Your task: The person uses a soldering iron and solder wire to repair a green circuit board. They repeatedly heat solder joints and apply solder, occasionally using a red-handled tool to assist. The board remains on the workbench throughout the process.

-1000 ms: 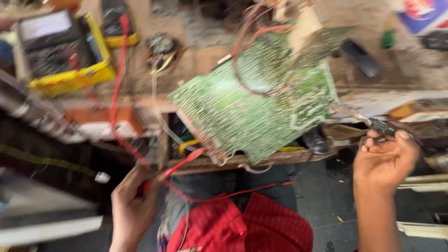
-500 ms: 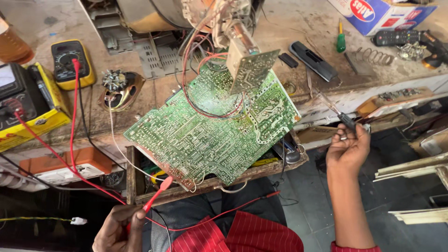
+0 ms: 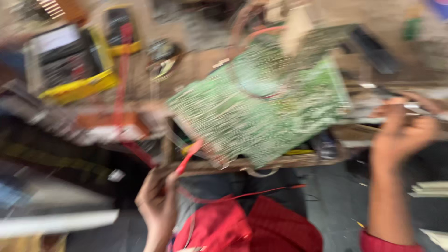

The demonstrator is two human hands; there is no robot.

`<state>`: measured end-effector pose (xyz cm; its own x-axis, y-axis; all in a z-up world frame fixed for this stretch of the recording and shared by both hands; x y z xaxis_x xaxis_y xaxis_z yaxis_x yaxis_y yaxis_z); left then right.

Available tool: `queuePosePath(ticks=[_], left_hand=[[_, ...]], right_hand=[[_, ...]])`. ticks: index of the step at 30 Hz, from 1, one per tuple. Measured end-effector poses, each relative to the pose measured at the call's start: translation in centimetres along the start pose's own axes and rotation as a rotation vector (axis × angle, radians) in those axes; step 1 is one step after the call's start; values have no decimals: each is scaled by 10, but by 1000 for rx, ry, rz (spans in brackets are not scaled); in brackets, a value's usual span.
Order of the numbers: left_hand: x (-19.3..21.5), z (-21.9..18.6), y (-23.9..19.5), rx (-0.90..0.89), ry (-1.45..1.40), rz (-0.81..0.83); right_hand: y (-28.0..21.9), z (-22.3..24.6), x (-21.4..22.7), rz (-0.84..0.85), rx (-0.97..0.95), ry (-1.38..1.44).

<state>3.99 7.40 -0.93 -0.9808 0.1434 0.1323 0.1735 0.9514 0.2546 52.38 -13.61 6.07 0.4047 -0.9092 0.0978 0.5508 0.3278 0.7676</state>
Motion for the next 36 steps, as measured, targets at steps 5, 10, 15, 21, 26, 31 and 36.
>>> queuePosePath(ticks=[5,10,15,21,26,31,36], left_hand=[[2,11,-4,97,-151,-36],[-9,26,-27,133,-349,-85],[-14,40,-46,202,-405,-115],[-9,52,-51,251,-455,-136],[-15,57,-52,249,-485,-134],[-17,58,-55,285,-478,-131],[-16,59,-55,301,-473,-132]], right_hand=[[-37,-60,-12,171,-207,-127],[-50,-80,19,212,-319,-238],[-53,-65,36,186,-323,-244],[-68,-18,42,120,-309,-109],[-81,27,38,99,-269,39],[-93,72,12,154,-214,188],[-102,118,-32,254,-164,346]])
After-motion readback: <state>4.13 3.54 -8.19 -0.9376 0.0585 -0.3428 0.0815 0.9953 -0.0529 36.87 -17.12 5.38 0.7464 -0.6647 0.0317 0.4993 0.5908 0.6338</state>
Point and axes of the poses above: each hand's wrist, its own y-axis towards the middle knuckle, its own x-axis out of the back of the hand, z = x × y, the point moved 5 cm from there along y, towards the middle knuckle, and after that the axes turned 4 degrees about y, right-handed, at the moved point
